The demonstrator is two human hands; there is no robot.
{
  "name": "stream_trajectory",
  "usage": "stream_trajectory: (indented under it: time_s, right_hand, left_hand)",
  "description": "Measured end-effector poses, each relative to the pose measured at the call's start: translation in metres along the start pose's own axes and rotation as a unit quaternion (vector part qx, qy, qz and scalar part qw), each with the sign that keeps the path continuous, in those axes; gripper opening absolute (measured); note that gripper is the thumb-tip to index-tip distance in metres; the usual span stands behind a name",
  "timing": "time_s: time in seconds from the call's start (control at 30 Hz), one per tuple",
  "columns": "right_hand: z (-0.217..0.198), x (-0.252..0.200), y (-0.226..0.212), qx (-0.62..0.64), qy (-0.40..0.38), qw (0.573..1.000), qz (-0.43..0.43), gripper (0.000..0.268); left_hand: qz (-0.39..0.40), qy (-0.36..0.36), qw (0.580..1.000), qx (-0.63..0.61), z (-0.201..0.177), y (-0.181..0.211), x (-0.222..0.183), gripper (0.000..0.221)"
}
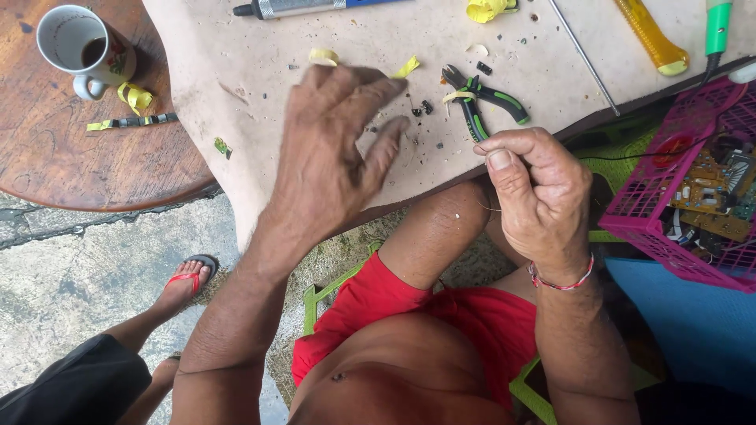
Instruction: Disassembling a small electronic transformer by peeling off tape and unwinding the copper wire.
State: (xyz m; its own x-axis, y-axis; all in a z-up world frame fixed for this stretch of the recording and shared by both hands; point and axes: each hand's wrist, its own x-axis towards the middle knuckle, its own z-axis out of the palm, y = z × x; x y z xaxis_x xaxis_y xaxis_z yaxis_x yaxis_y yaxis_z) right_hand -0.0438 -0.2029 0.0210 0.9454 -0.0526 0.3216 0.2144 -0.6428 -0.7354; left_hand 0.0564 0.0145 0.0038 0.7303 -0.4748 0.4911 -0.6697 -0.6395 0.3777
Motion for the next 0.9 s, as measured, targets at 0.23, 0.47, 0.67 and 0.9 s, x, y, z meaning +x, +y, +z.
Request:
stream_trajectory:
  time_s: [0.23,0.47,0.67,0.9]
  right_hand:
    - [-0.009,-0.008,0.000,-0.009,-0.042,0.989,-0.138,0.009]
    - [-0.017,-0.018,0.000,-0.076,-0.028,0.984,-0.158,0.007]
    - [-0.024,-0.026,0.009,-0.018,-0.025,0.990,-0.137,0.014]
    - [0.001,-0.051,0.043,0.139,-0.026,0.990,-0.016,0.023]
  left_hand:
    - [0.063,-0.048,0.903,-0.422,-0.008,0.040,-0.007,0.020]
    - [0.019,-0.131,0.897,-0.422,-0.004,0.048,-0.012,0.016]
    - [-0.057,-0.258,0.703,-0.660,0.001,0.052,-0.022,0.012]
    - [-0.069,-0.157,0.634,-0.755,0.003,0.073,-0.023,0.010]
